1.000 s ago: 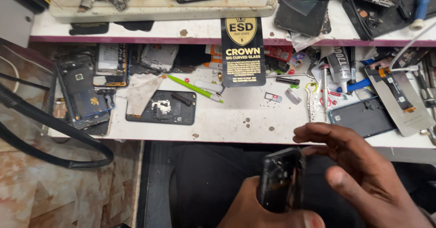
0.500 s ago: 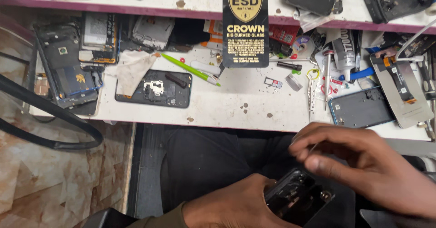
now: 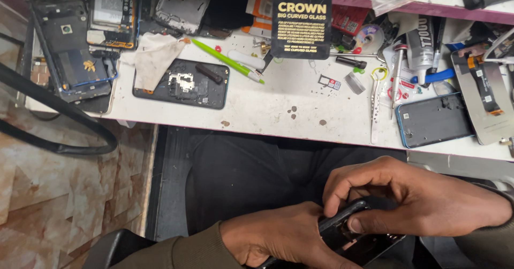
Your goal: The person reassembles a smartphone by placing the back cover onto the chassis and pressing the edges to secure it. They then remove the cover again and use a screwdriver to manipulate internal components and screws near the camera module.
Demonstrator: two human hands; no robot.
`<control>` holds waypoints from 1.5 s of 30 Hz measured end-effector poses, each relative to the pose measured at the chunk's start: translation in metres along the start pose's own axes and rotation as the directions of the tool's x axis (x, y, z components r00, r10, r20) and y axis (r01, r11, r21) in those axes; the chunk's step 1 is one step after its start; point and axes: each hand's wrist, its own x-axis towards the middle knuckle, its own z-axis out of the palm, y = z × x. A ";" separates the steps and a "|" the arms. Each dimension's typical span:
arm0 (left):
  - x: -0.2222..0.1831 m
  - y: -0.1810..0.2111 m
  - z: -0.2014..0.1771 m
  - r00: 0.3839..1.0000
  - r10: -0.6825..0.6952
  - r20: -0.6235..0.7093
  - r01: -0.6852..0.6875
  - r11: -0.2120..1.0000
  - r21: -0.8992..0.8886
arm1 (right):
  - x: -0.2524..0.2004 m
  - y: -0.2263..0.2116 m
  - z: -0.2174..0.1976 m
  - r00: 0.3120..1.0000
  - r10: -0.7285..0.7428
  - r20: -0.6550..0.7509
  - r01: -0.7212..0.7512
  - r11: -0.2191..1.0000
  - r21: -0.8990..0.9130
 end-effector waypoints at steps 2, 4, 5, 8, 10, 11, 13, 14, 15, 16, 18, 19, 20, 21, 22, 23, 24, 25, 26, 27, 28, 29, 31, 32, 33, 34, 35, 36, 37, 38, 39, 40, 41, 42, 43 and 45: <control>-0.001 -0.005 0.000 1.000 0.005 0.011 -0.005 1.000 -0.008 | 0.001 -0.001 0.001 1.000 -0.014 -0.001 0.014 0.999 -0.034; 0.003 -0.008 0.002 0.983 -0.180 -0.027 0.173 0.969 -0.175 | 0.003 -0.003 0.003 1.000 0.012 -0.015 -0.013 0.997 -0.075; 0.009 -0.009 0.003 0.951 -0.307 -0.047 0.284 0.920 -0.269 | 0.004 -0.005 0.004 0.999 0.044 -0.030 -0.047 0.994 -0.098; 0.011 -0.006 0.004 0.923 -0.382 -0.052 0.342 0.873 -0.347 | 0.008 -0.007 0.006 0.987 0.143 -0.072 -0.151 0.982 -0.116; 0.012 -0.002 0.005 0.928 -0.366 -0.063 0.324 0.880 -0.346 | 0.009 -0.005 0.006 0.992 0.102 -0.067 -0.111 0.983 -0.144; 0.013 0.000 0.006 0.924 -0.375 -0.072 0.327 0.876 -0.353 | 0.010 -0.004 0.007 0.998 0.027 -0.048 -0.035 0.984 -0.175; 0.015 0.002 0.008 0.914 -0.392 -0.103 0.340 0.880 -0.333 | 0.010 -0.002 0.007 0.997 -0.068 -0.023 0.062 0.974 -0.217; 0.015 0.002 0.009 0.907 -0.401 -0.125 0.350 0.886 -0.304 | 0.010 -0.002 0.007 0.996 -0.091 -0.020 0.084 0.970 -0.229; 0.015 0.002 0.009 0.900 -0.410 -0.147 0.360 0.891 -0.275 | 0.011 -0.004 0.008 0.997 -0.078 -0.027 0.069 0.968 -0.241; 0.014 0.001 0.009 0.897 -0.420 -0.137 0.370 0.883 -0.289 | 0.011 -0.005 0.009 0.997 -0.065 -0.034 0.055 0.966 -0.251; 0.013 -0.001 0.008 0.890 -0.442 -0.114 0.389 0.865 -0.318 | 0.013 -0.009 0.012 0.996 0.040 -0.081 -0.060 0.963 -0.263; 0.013 -0.002 0.008 0.893 -0.439 -0.101 0.381 0.855 -0.352 | 0.014 -0.010 0.014 0.989 0.098 -0.108 -0.123 0.957 -0.263; 0.013 -0.003 0.007 0.896 -0.435 -0.087 0.373 0.845 -0.384 | 0.015 -0.011 0.015 0.976 0.163 -0.144 -0.196 0.947 -0.256; 0.012 -0.004 0.006 0.900 -0.431 -0.074 0.365 0.833 -0.415 | 0.016 -0.010 0.016 0.977 0.150 -0.151 -0.186 0.948 -0.258; 0.012 -0.006 0.006 0.896 -0.435 -0.082 0.369 0.837 -0.404 | 0.016 -0.009 0.015 0.978 0.138 -0.155 -0.176 0.949 -0.263; 0.012 -0.007 0.006 0.893 -0.440 -0.090 0.374 0.840 -0.393 | 0.015 -0.006 0.014 0.991 0.047 -0.129 -0.082 0.957 -0.277; 0.012 -0.008 0.006 0.890 -0.445 -0.098 0.380 0.843 -0.381 | 0.013 -0.002 0.015 0.992 -0.054 -0.117 0.018 0.957 -0.289; 0.012 -0.009 0.006 0.894 -0.438 -0.097 0.375 0.848 -0.373 | 0.012 0.002 0.015 0.982 -0.155 -0.103 0.118 0.946 -0.301; 0.012 -0.010 0.006 0.898 -0.430 -0.095 0.371 0.854 -0.366 | 0.010 0.006 0.015 0.959 -0.264 -0.105 0.219 0.924 -0.314; 0.012 -0.011 0.006 0.901 -0.423 -0.093 0.366 0.859 -0.358 | 0.009 0.008 0.015 0.924 -0.369 -0.105 0.318 0.890 -0.328; 0.013 -0.011 0.006 0.896 -0.433 -0.100 0.376 0.858 -0.349 | 0.009 0.009 0.014 0.950 -0.290 -0.116 0.236 0.909 -0.342; 0.014 -0.011 0.007 0.890 -0.443 -0.108 0.386 0.857 -0.341 | 0.008 0.009 0.013 0.969 -0.209 -0.128 0.152 0.922 -0.356; 0.015 -0.010 0.007 0.889 -0.445 -0.104 0.388 0.855 -0.344 | 0.009 0.007 0.013 0.984 -0.111 -0.138 0.055 0.933 -0.357; 0.015 -0.009 0.006 0.894 -0.437 -0.094 0.379 0.853 -0.358 | 0.010 0.005 0.014 0.987 -0.096 -0.132 0.044 0.937 -0.346; 0.015 -0.008 0.006 0.899 -0.429 -0.085 0.371 0.851 -0.371 | 0.010 0.002 0.015 0.986 -0.084 -0.145 0.029 0.938 -0.345; 0.015 -0.007 0.006 0.893 -0.438 -0.100 0.375 0.849 -0.371 | 0.011 -0.001 0.018 0.985 -0.072 -0.156 0.014 0.938 -0.345; 0.014 -0.006 0.007 0.887 -0.447 -0.116 0.379 0.847 -0.372 | 0.012 -0.004 0.021 0.981 -0.064 -0.185 -0.006 0.935 -0.355; 0.014 -0.005 0.007 0.880 -0.456 -0.131 0.383 0.846 -0.372 | 0.013 -0.008 0.024 0.972 -0.017 -0.233 -0.070 0.930 -0.360; 0.014 -0.005 0.006 0.880 -0.458 -0.123 0.388 0.844 -0.370 | 0.014 -0.012 0.028 0.960 0.031 -0.280 -0.135 0.923 -0.360; 0.013 -0.005 0.005 0.880 -0.461 -0.115 0.393 0.843 -0.368 | 0.016 -0.015 0.031 0.932 0.116 -0.344 -0.241 0.906 -0.348; 0.013 -0.005 0.004 0.880 -0.463 -0.107 0.398 0.841 -0.366 | 0.016 -0.017 0.033 0.911 0.157 -0.381 -0.302 0.884 -0.356; 0.013 -0.006 0.004 0.873 -0.475 -0.114 0.410 0.839 -0.358 | 0.016 -0.018 0.035 0.886 0.199 -0.418 -0.363 0.860 -0.360; 0.014 -0.007 0.005 0.865 -0.486 -0.121 0.421 0.837 -0.350 | 0.015 -0.018 0.035 0.881 0.200 -0.430 -0.381 0.838 -0.391; 0.014 -0.007 0.005 0.858 -0.497 -0.128 0.433 0.834 -0.342 | 0.014 -0.015 0.034 0.909 0.110 -0.402 -0.288 0.863 -0.416; 0.014 -0.007 0.005 0.870 -0.477 -0.127 0.410 0.841 -0.352 | 0.013 -0.012 0.032 0.929 0.019 -0.370 -0.193 0.878 -0.438; 0.014 -0.004 0.005 0.891 -0.436 -0.130 0.364 0.854 -0.371 | 0.013 -0.003 0.028 0.904 -0.361 -0.229 0.242 0.873 -0.423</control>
